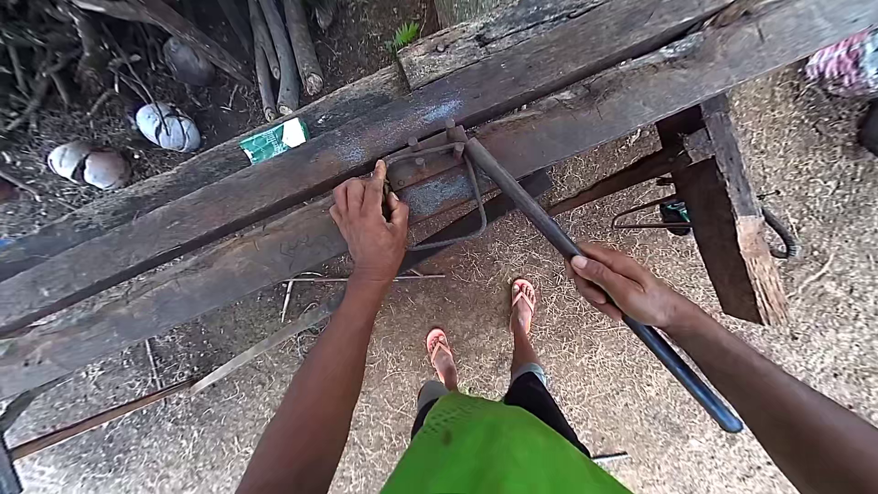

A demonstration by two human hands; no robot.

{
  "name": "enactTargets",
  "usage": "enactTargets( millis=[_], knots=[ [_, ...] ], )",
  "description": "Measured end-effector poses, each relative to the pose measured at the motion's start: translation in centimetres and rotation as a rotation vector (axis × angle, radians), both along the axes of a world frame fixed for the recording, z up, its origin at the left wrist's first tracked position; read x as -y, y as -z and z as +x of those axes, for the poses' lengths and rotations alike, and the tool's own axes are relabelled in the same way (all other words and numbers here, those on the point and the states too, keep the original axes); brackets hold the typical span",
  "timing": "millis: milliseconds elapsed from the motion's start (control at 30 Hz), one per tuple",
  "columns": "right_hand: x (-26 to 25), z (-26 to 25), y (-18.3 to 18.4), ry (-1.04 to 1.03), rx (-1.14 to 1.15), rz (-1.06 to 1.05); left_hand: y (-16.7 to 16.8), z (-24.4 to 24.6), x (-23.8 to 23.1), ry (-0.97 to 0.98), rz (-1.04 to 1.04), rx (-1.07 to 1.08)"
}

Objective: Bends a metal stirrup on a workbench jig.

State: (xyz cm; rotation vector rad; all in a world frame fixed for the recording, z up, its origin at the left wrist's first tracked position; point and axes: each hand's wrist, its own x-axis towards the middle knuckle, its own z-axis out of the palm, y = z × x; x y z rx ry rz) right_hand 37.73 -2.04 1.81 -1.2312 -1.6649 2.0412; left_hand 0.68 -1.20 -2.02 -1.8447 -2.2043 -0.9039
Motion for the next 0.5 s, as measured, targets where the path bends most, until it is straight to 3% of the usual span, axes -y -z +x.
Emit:
enactTargets(
  millis=[300, 500],
  knots=[
    [1.6, -1.0, 0.7, 0.082, -0.136, -0.106, 0.1, 0.0, -0.1, -0.011, 0.006, -0.016],
    [3.2, -2.1, 0.9, 0.171, -0.111, -0.08, 0.3, 0.5, -0.2, -0.057, 0.015, -0.042]
  ],
)
